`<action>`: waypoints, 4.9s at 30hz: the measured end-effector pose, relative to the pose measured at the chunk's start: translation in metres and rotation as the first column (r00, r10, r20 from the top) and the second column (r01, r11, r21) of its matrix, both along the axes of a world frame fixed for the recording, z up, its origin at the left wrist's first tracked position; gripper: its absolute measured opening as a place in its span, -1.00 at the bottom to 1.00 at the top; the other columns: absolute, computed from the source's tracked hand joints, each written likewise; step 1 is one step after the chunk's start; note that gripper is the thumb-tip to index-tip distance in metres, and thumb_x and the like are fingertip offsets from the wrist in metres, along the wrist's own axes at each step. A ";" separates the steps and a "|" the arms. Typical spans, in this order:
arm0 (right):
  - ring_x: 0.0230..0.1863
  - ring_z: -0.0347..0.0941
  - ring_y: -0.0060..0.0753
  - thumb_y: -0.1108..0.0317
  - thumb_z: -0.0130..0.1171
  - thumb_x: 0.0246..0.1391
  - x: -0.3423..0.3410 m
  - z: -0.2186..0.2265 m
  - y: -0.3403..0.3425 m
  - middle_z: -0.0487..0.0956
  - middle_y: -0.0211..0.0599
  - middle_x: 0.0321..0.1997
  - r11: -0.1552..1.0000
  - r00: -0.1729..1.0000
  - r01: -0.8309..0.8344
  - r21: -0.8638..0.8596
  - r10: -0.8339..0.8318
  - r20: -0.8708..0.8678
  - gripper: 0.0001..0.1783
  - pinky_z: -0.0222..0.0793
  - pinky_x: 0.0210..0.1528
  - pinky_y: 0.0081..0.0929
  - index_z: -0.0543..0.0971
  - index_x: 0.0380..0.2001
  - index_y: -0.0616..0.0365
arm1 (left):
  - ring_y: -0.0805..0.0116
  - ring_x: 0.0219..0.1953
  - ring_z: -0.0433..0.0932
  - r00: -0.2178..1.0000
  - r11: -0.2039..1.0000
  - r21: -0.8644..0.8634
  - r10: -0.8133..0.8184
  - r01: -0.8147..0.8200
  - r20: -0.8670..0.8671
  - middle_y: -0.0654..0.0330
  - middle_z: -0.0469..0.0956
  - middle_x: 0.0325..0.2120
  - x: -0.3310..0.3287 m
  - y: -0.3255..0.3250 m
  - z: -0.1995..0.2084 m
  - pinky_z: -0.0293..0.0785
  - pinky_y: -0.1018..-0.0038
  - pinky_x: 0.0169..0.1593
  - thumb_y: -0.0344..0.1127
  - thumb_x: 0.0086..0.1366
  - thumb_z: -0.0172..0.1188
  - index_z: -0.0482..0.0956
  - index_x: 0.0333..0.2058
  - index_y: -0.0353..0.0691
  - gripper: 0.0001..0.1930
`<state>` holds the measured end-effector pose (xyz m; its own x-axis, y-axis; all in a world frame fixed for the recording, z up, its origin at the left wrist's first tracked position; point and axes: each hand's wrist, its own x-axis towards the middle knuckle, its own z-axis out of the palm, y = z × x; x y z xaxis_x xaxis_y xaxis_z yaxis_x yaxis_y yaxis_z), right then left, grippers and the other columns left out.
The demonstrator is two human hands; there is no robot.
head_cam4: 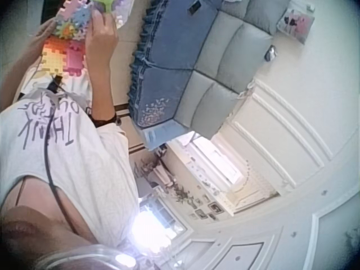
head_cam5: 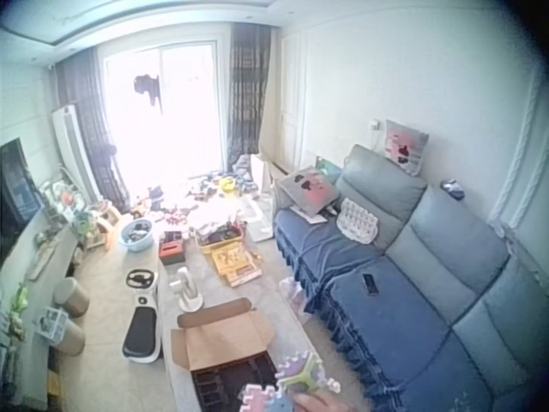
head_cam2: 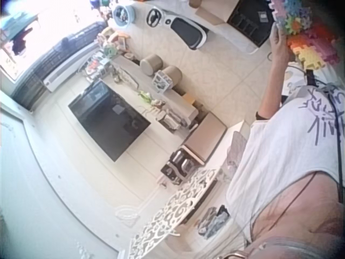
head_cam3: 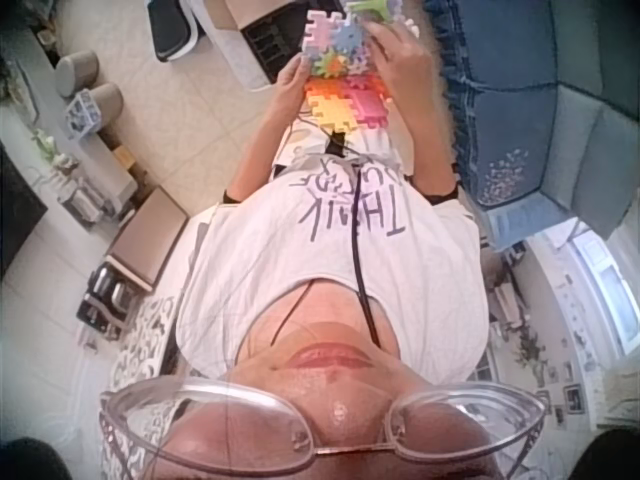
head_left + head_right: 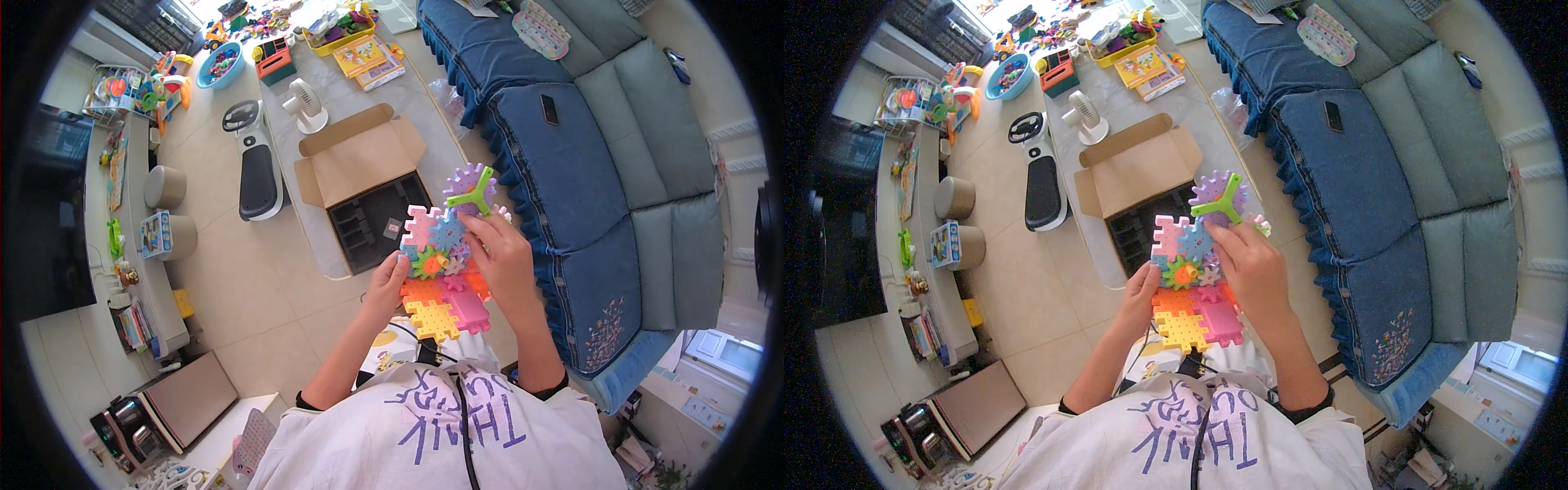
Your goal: Assembling a colorful toy structure using interlocking plastic plates and gears.
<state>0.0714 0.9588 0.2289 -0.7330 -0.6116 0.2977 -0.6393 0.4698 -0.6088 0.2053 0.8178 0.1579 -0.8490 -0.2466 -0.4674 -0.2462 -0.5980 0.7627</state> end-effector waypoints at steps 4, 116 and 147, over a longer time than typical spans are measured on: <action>-0.35 0.47 -0.20 0.47 0.19 -0.13 0.000 -0.002 0.002 0.49 -0.27 -0.36 1.000 1.000 0.015 0.006 -0.015 -0.004 -0.68 0.39 -0.29 -0.34 0.55 -0.21 0.05 | 0.68 -0.27 0.36 1.000 0.998 -0.059 -0.005 0.004 -0.005 0.39 0.41 -0.33 0.002 -0.001 -0.007 0.35 0.65 -0.19 -0.11 0.39 -0.14 0.39 -0.19 -0.24 -0.70; -0.30 0.47 -0.54 0.31 0.06 0.12 -0.065 -0.026 0.162 0.57 -0.32 -0.32 0.863 0.463 0.397 -0.312 0.105 0.880 -0.75 0.37 -0.19 -0.58 0.55 -0.26 0.28 | 0.51 -0.16 0.45 0.968 0.967 -0.027 0.252 -0.252 0.013 0.25 0.45 -0.18 -0.050 0.088 0.010 0.41 0.52 -0.08 -0.13 0.38 -0.13 0.35 -0.06 -0.26 -0.67; -0.37 0.42 -0.24 0.44 0.32 -0.31 -0.058 -0.002 0.000 0.43 -0.28 -0.36 0.805 0.807 -0.590 -0.067 0.591 -0.001 -0.50 0.39 -0.35 -0.37 0.52 -0.15 0.07 | 0.62 -0.20 0.46 0.855 0.852 -0.074 0.517 -0.519 -0.045 0.30 0.46 -0.24 -0.011 0.094 0.009 0.43 0.62 -0.17 -0.12 0.38 -0.13 0.37 -0.06 -0.25 -0.66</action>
